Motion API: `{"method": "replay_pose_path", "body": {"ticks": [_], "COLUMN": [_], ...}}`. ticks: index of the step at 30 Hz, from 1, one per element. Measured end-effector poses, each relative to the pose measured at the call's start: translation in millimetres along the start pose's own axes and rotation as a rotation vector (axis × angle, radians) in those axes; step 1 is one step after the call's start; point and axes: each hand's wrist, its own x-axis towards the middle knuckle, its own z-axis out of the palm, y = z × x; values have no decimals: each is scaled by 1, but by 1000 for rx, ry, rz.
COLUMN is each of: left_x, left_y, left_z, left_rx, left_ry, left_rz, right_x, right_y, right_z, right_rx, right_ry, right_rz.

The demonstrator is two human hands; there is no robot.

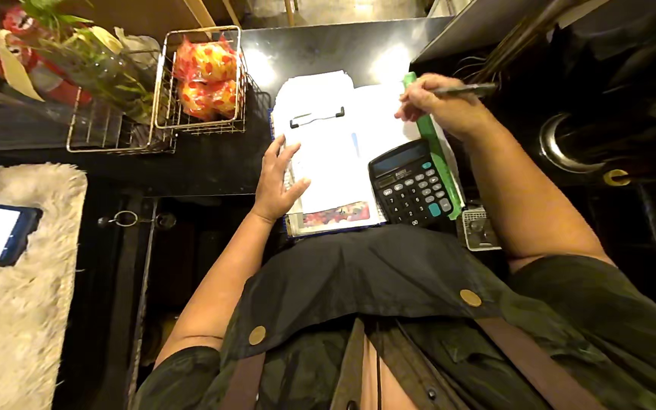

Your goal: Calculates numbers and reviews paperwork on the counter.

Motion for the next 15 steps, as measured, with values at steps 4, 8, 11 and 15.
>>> {"method": "replay_pose_path", "body": {"ticks": [4,8,11,15], "left_x": [0,0,-1,-1], "left_y": [2,1,1,0], "left_z": [0,1,0,0], "left_rx": [-4,-10,-21,-29], "left_ry": [3,10,12,11], "left_rz": [-4,-8,-12,-11], "right_x": [-40,-49,-50,-53], "right_y": [2,13,15,17], "right_z": [-1,4,6,7], "right_rx": [-119,-41,-37,-7], "right_ry": [-130,-95,-83,-83], "right_rz": [-30,-18,-40,-71]}}
